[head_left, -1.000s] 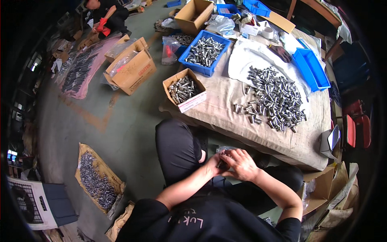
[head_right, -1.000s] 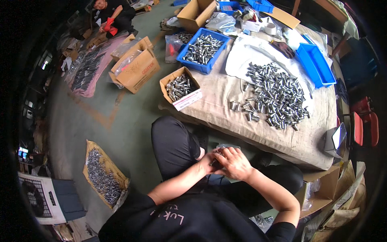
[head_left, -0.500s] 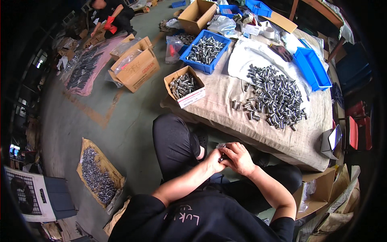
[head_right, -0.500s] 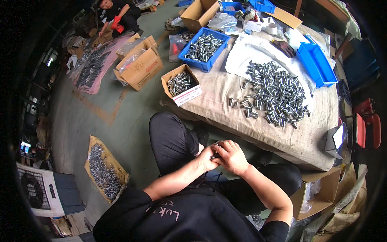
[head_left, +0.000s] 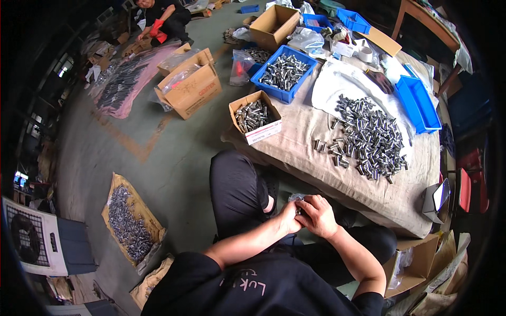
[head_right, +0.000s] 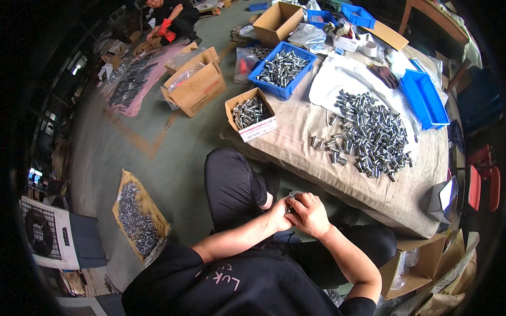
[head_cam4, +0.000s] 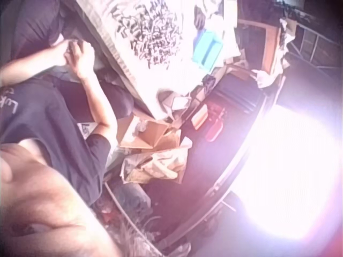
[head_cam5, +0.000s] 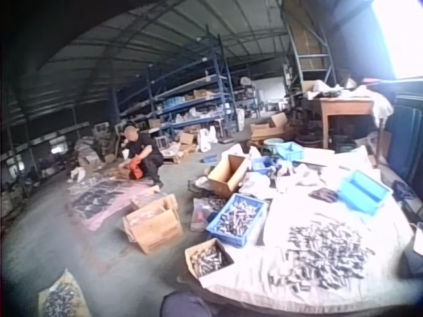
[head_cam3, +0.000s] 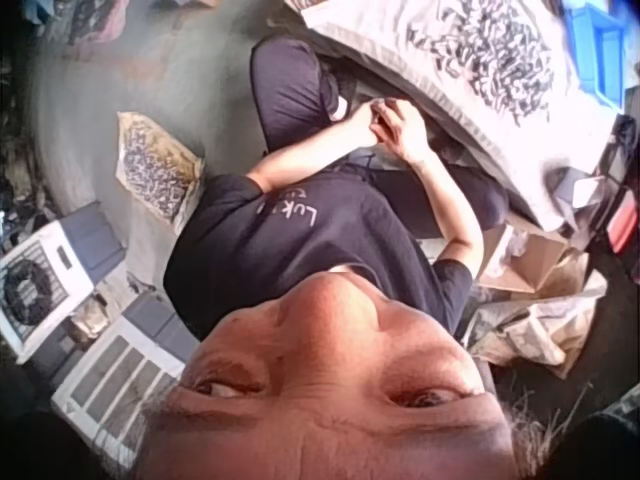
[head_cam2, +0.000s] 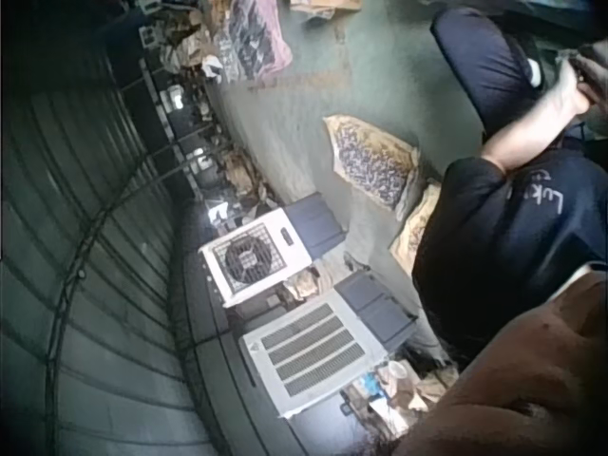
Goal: The person gathers metal bolts from the table and assembles them by sliding metal sleeves onto the bolts by hand.
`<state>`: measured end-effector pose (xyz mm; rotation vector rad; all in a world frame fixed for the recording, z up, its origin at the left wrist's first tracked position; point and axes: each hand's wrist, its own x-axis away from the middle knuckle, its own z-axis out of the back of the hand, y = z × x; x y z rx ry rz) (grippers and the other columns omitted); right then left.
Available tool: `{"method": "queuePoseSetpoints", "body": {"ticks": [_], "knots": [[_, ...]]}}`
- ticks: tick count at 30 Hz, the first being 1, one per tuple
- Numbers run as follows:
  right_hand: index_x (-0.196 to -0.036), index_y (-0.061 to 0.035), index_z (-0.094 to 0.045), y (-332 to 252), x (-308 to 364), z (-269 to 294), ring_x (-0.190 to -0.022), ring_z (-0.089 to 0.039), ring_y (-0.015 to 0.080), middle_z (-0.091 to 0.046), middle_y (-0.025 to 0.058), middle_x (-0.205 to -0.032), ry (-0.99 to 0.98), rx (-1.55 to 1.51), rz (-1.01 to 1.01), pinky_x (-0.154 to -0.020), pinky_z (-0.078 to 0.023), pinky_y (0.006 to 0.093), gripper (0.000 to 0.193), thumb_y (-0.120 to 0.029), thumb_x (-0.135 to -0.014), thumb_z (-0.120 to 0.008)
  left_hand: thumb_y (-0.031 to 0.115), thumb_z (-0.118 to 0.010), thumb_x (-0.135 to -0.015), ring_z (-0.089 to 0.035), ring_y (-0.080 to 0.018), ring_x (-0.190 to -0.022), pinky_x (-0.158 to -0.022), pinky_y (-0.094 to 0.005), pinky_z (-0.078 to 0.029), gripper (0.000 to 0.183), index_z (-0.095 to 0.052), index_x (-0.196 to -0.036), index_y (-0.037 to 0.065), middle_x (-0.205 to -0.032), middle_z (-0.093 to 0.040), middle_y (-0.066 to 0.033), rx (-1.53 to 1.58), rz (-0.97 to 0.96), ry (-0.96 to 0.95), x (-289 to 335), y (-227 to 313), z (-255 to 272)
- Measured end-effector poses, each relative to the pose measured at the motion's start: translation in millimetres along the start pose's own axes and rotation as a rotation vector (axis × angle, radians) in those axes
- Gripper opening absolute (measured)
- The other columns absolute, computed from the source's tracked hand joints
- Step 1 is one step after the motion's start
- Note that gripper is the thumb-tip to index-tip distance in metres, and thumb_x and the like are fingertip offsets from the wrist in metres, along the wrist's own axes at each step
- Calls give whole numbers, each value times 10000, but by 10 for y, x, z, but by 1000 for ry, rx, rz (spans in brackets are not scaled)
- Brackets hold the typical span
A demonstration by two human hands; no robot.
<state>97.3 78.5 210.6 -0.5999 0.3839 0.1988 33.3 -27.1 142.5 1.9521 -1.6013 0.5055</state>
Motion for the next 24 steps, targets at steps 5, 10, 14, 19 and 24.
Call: {"method": "queuePoseSetpoints", "body": {"ticks": [5, 10, 14, 19, 24], "knots": [[-960, -63, -571, 27, 10, -15, -762, -519, 261, -539, 92, -886, 28, 19, 9, -654, -405, 347, 326, -215, -682, -643, 316, -358, -853, -517, -210, -999, -866, -383, -426, 312, -519, -1037, 123, -1074, -534, -75, -18, 28, 83, 34, 18, -64], [-926, -60, -579, 43, 19, -41, -765, -528, 274, -547, 100, -885, 53, -61, -30, -653, -413, 357, 299, -184, -665, -655, 320, -335, -859, -534, -204, -947, -807, -380, -460, 297, -501, -1013, 128, -1020, -538, -66, 0, 29, 52, 34, 3, -51], [-862, -48, -589, 36, 31, -71, -759, -536, 295, -551, 112, -861, 96, -202, -100, -650, -421, 377, 259, -156, -641, -674, 327, -321, -872, -554, -199, -864, -736, -380, -491, 274, -483, -974, 132, -924, -539, -54, 48, 76, 78, 32, 33, -57], [-839, -28, -585, 40, 52, -77, -737, -539, 294, -550, 123, -830, 86, -253, -120, -632, -435, 363, 234, -108, -640, -678, 315, -335, -863, -558, -194, -835, -715, -378, -496, 251, -494, -934, 135, -881, -543, -42, 78, 108, 74, -9, 14, -2], [-821, -42, -587, 29, 33, -82, -691, -532, 288, -534, 105, -763, 84, -258, -130, -599, -426, 360, 225, -139, -642, -682, 297, -362, -837, -557, -195, -804, -695, -369, -493, 222, -518, -858, 140, -835, -547, -26, 101, 114, 58, -46, 16, 43]]}}
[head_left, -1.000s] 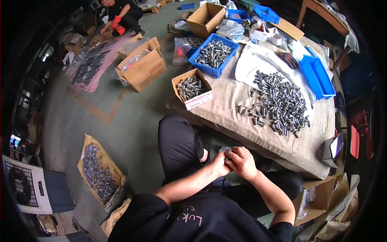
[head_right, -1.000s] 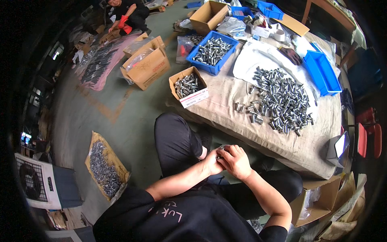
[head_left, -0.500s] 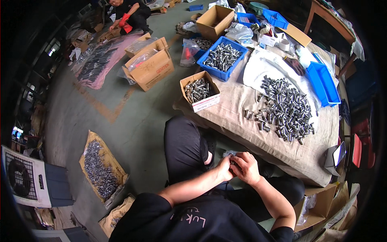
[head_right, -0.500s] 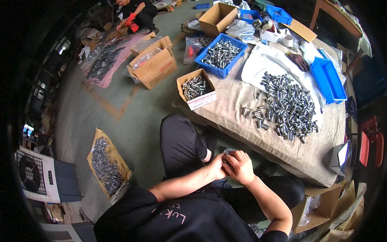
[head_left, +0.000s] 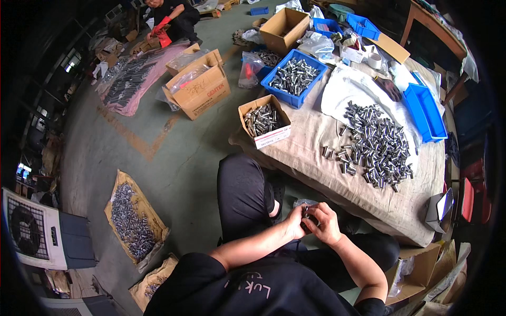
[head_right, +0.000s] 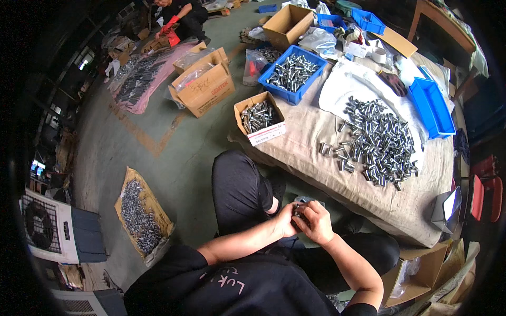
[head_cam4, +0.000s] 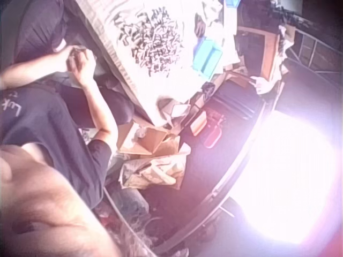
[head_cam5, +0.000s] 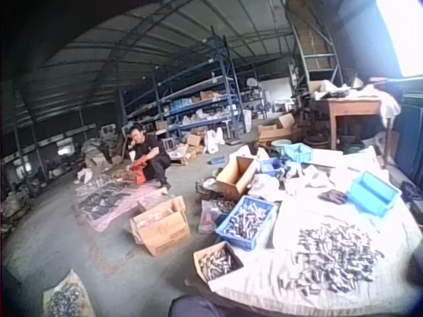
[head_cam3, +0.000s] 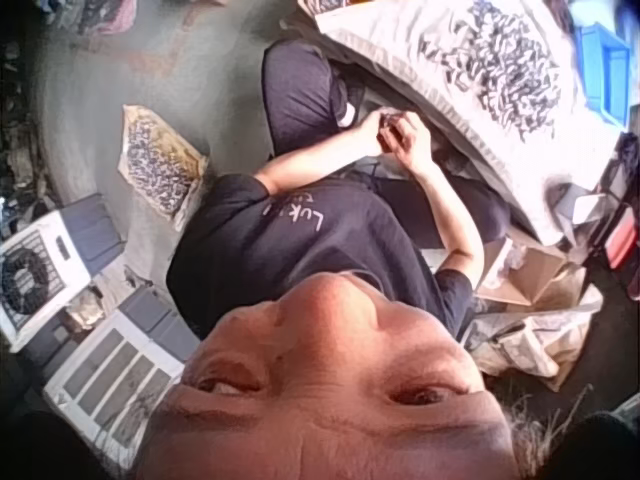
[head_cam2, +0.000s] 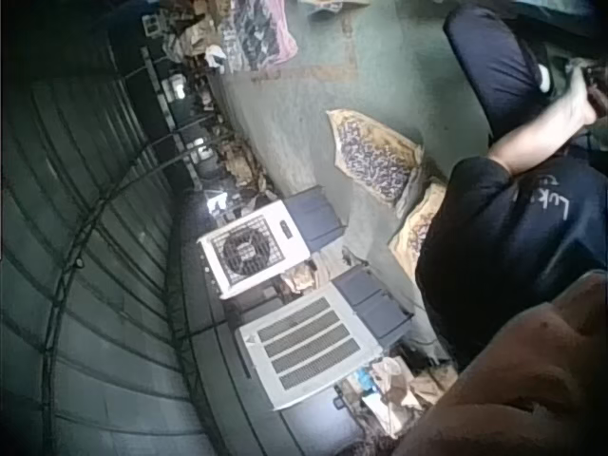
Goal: The person gathers metal bolts from the table and assembles them by sliding metal sleeves onto the bolts by hand.
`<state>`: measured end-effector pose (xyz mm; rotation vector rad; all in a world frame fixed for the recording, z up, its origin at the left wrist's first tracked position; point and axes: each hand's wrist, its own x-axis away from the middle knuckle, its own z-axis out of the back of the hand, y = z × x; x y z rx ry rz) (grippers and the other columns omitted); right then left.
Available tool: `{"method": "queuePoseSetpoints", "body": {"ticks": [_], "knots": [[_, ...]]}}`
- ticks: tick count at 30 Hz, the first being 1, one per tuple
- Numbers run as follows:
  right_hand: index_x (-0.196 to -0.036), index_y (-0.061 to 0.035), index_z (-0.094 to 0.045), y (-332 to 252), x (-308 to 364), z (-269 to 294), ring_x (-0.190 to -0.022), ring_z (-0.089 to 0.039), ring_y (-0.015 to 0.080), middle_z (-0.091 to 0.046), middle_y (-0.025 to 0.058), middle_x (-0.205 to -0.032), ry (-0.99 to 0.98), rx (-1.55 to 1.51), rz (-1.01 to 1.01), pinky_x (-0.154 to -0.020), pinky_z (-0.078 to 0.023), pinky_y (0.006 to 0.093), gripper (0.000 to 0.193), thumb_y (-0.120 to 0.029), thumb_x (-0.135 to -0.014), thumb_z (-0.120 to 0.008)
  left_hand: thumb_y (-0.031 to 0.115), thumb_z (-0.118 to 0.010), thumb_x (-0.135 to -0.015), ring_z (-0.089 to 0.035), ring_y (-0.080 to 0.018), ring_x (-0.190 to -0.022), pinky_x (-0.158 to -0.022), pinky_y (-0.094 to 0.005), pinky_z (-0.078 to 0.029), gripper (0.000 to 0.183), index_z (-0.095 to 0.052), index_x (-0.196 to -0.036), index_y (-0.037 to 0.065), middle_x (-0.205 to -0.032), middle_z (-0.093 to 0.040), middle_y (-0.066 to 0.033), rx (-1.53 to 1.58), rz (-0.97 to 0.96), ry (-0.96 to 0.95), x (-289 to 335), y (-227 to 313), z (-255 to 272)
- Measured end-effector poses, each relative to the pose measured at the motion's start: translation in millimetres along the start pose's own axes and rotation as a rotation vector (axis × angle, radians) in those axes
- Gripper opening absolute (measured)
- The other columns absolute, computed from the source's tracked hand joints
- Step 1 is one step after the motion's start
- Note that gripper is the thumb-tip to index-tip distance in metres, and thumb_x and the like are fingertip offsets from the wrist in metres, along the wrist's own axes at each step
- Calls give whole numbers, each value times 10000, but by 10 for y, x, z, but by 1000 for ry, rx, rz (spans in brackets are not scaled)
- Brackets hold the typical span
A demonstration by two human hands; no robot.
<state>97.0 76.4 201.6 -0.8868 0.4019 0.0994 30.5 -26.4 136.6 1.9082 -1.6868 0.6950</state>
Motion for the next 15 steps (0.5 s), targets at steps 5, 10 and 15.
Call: {"method": "queuePoseSetpoints", "body": {"ticks": [5, 10, 15], "knots": [[-788, -40, -576, 26, -34, -31, -664, -516, 288, -510, 105, -727, -14, 43, 25, -579, -420, 364, 227, -152, -630, -695, 311, -377, -830, -553, -200, -788, -680, -363, -486, 227, -524, -858, 140, -839, -549, -25, 6, -9, 12, 12, 9, 8], [-696, -58, -540, 56, 26, -20, -637, -499, 293, -484, 109, -691, -4, 48, 45, -551, -403, 374, 237, -186, -605, -718, 302, -385, -825, -554, -195, -799, -704, -369, -478, 224, -537, -850, 138, -832, -557, -32, -88, 6, 49, 62, 37, -98], [-646, -80, -537, -27, -28, 26, -654, -491, 264, -512, 82, -716, -10, 62, 97, -582, -403, 359, 245, -246, -596, -710, 244, -448, -774, -570, -185, -693, -666, -332, -482, 168, -539, -689, 130, -698, -569, -25, -110, 59, -2, 197, 170, -192]]}}
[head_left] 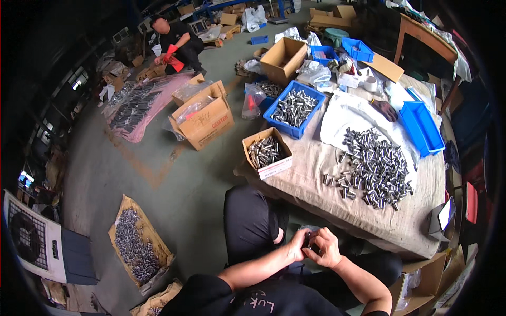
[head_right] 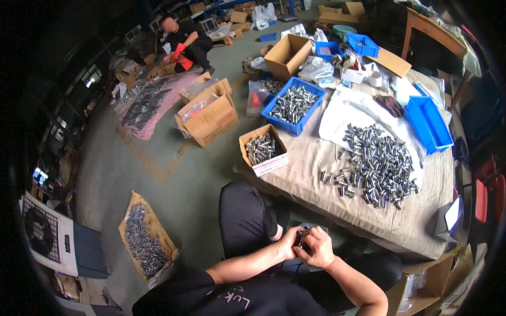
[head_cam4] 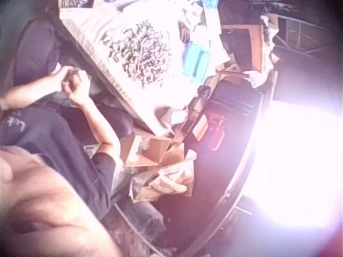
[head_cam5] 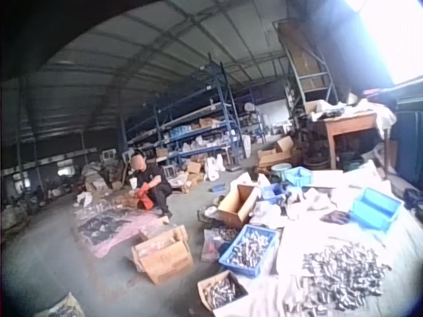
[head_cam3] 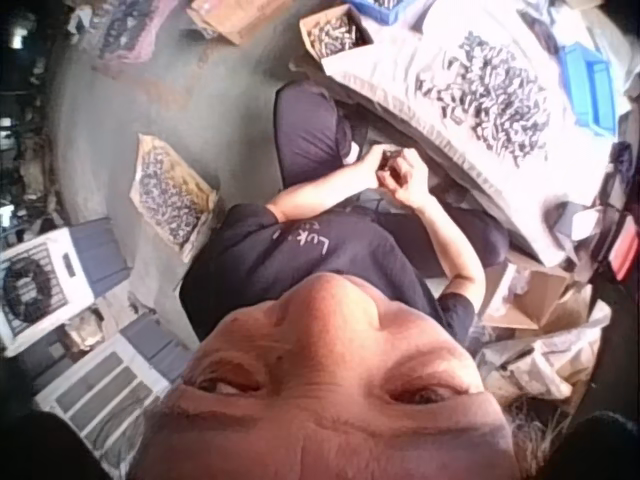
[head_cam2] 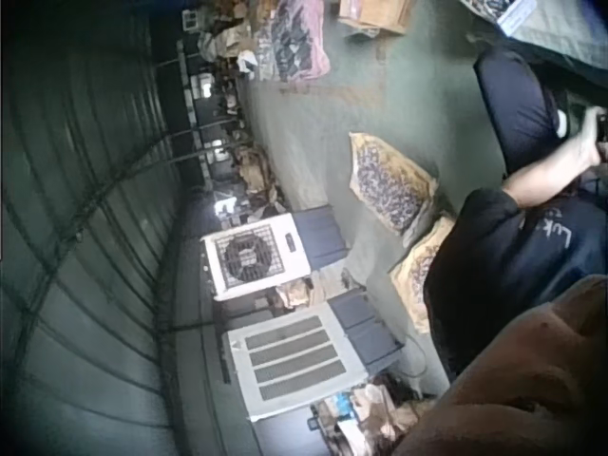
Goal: The person gathers metal bolts from the table and assembles them by sliding metal sleeves onto the bolts by hand.
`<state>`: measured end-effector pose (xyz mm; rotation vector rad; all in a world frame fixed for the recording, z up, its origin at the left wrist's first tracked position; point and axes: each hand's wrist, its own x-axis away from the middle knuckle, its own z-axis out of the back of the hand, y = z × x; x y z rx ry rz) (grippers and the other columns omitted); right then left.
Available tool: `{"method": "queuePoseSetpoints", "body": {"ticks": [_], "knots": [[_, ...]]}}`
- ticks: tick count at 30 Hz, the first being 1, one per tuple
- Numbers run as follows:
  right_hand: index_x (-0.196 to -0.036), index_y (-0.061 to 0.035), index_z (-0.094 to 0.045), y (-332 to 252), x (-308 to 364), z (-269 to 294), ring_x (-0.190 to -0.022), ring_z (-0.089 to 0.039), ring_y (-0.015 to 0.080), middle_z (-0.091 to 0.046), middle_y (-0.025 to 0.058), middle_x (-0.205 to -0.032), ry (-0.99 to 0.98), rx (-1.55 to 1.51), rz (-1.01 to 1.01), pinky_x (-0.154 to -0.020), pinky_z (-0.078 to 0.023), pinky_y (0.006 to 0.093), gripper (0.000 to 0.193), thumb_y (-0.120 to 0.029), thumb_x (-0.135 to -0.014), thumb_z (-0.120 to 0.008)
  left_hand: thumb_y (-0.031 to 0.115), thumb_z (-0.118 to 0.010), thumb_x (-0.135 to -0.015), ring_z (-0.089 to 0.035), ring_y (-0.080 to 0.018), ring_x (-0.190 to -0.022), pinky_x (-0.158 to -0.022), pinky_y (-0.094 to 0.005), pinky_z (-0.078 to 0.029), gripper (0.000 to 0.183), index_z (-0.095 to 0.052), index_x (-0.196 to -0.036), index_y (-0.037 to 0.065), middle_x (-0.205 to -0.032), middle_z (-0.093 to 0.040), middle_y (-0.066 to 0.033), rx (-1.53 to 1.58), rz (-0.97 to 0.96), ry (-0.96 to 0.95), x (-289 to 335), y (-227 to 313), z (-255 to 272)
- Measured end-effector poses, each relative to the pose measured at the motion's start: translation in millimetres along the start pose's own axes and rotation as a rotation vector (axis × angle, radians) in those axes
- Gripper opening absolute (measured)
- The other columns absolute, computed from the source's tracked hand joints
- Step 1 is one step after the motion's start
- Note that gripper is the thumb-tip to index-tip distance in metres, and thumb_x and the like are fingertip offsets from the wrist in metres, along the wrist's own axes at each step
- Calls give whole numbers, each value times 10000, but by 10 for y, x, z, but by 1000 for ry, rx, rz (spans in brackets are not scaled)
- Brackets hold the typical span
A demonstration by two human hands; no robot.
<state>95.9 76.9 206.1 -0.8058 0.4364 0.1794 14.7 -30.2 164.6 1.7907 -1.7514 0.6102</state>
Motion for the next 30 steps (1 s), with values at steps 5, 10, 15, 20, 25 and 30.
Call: {"method": "queuePoseSetpoints", "body": {"ticks": [5, 10, 15, 20, 25, 30], "knots": [[-693, -79, -573, 29, 71, 0, -641, -473, 266, -503, 71, -696, 11, -11, 44, -578, -405, 345, 207, -249, -648, -682, 247, -453, -776, -570, -174, -703, -674, -329, -477, 180, -529, -667, 127, -697, -568, -23, 0, 13, -50, 47, -45, -47], [-782, -71, -587, 45, -22, 67, -652, -477, 265, -508, 84, -712, 21, 22, -3, -566, -409, 355, 139, -199, -737, -621, 325, -489, -804, -581, -154, -668, -583, -270, -479, 201, -544, -742, 142, -704, -578, 5, 15, 81, -113, -128, 8, 186], [-826, -40, -577, 142, -58, 245, -686, -514, 281, -538, 100, -745, 105, 13, -99, -595, -431, 361, 151, -170, -755, -608, 318, -516, -771, -459, -136, -500, -393, -233, -302, 185, -545, -695, 152, -575, -502, 15, -11, 188, -9, -2, 24, 145], [-886, 8, -577, 506, -343, 627, -575, -508, 116, -550, 38, -685, 505, -290, -463, -532, -423, 257, 183, -162, -835, -534, 334, -503, -789, -480, -167, -540, -405, -249, -304, 225, -557, -737, 121, -614, -510, -34, 35, 321, -133, -153, 40, 443], [-937, -61, -524, 471, -699, 980, -521, -476, 116, -523, 9, -654, 571, -1358, -613, -467, -369, 245, 314, -355, -883, -428, 342, -483, -802, -405, -144, -523, -407, -251, -280, 247, -514, -760, 101, -587, -438, -7, -35, 204, 71, 58, -10, 263], [-830, -33, -564, 177, -680, 711, -544, -486, 98, -543, 16, -666, 153, -1182, -937, -456, -354, 231, 172, -203, -817, -540, 337, -470, -799, -384, -145, -497, -400, -246, -267, 246, -524, -753, 101, -557, -423, 3, 5, 214, 52, -53, 80, 424]]}}
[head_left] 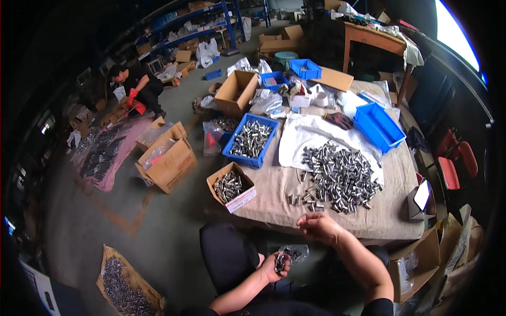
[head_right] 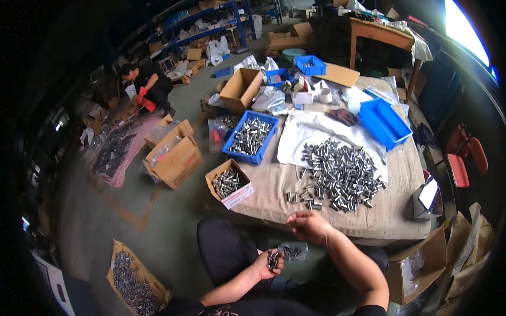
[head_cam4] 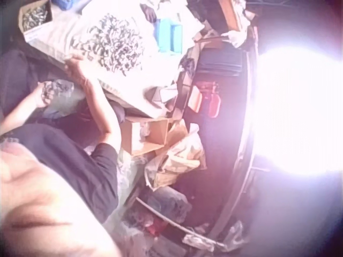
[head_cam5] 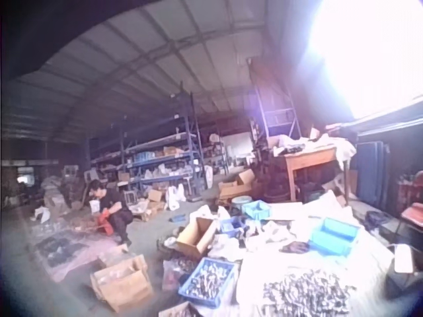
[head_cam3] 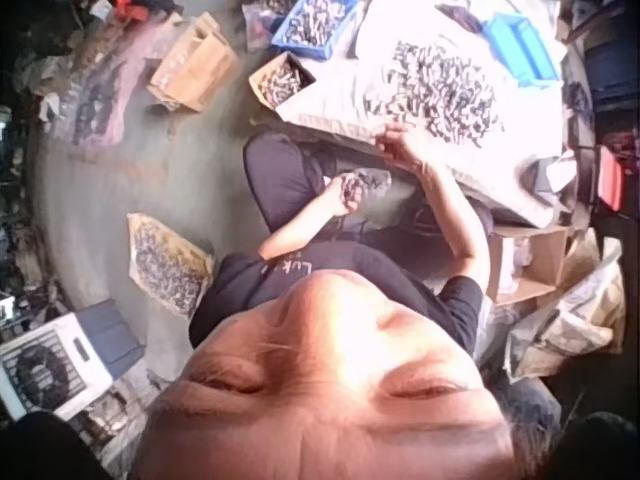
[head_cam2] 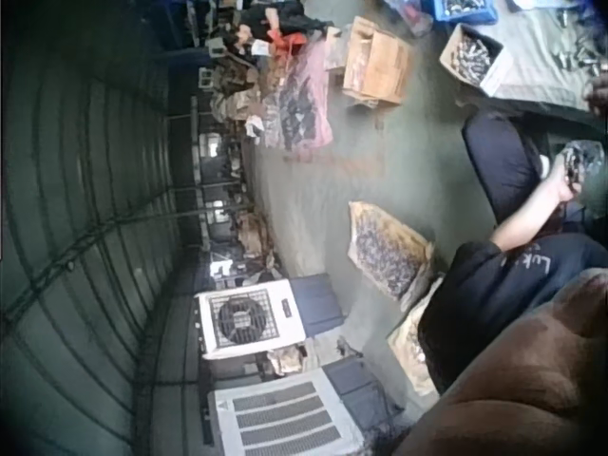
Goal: The person gathers metal bolts from the table and assembles them by sliding metal sleeves onto the bolts by hand.
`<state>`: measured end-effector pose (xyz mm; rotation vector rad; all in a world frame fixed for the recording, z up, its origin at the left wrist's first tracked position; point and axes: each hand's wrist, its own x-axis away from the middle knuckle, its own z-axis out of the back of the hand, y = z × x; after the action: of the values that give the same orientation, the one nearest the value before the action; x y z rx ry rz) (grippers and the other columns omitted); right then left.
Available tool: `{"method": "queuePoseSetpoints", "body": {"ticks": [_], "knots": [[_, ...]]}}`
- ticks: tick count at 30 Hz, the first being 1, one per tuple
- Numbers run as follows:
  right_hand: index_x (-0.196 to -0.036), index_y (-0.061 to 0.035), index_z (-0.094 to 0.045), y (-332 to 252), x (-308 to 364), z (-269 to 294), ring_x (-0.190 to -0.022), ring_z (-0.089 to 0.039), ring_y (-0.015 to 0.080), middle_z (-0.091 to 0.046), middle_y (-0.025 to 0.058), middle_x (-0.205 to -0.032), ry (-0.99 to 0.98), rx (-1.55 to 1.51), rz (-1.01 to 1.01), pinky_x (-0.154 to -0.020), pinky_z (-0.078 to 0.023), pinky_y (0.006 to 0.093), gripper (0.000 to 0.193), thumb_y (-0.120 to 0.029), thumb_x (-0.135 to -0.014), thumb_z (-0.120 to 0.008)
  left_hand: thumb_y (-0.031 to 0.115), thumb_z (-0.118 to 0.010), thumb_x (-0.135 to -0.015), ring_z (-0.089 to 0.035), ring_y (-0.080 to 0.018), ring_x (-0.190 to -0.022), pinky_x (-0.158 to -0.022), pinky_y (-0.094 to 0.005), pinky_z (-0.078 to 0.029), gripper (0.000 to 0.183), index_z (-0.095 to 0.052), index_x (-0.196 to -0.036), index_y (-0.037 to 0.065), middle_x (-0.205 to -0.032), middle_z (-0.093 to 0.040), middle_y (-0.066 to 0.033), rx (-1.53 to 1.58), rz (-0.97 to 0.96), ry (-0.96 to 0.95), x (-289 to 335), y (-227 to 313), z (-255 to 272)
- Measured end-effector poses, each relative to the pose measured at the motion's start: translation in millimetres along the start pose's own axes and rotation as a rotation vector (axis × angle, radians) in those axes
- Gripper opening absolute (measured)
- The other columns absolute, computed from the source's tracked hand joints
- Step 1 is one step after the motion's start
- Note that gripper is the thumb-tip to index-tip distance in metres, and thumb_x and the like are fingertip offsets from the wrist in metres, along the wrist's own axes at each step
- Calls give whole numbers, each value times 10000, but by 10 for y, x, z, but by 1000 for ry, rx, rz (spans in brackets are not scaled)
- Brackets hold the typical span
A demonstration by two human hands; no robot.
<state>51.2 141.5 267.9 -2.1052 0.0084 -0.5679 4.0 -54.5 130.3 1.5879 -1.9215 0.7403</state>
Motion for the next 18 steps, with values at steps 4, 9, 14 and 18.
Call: {"method": "queuePoseSetpoints", "body": {"ticks": [4, 9, 14, 18], "knots": [[-561, -109, -476, -661, -629, 6, -410, -289, 71, -366, -31, -490, 80, 229, 184, -382, -196, 251, 217, -134, -771, -528, 345, -471, -804, -428, -155, -520, -413, -260, -289, 258, -556, -798, 102, -585, -476, -12, -59, 33, 6, -86, -61, -188], [-810, -93, -564, -811, -434, -486, -448, -423, 115, -464, -5, -543, -188, 282, 147, -421, -348, 260, 207, -288, -830, -499, 355, -442, -841, -357, -138, -521, -416, -245, -265, 267, -528, -776, 110, -588, -409, -14, 3, -15, -127, 101, 15, -196], [-783, -77, -594, -531, -333, -367, -506, -486, 117, -533, 23, -624, -174, 795, -80, -449, -394, 265, 190, -231, -824, -490, 335, -425, -843, -473, -186, -529, -448, -256, -325, 259, -523, -723, 128, -657, -551, -50, 33, -135, 35, -137, 105, 0], [-694, -109, -516, -1122, -828, -294, -411, -323, 81, -407, -36, -519, 30, -217, 247, -377, -251, 242, 208, -266, -829, -496, 385, -442, -832, -359, -136, -520, -411, -250, -272, 300, -479, -688, 124, -568, -365, 9, 6, -7, -157, 46, -1, -245]]}}
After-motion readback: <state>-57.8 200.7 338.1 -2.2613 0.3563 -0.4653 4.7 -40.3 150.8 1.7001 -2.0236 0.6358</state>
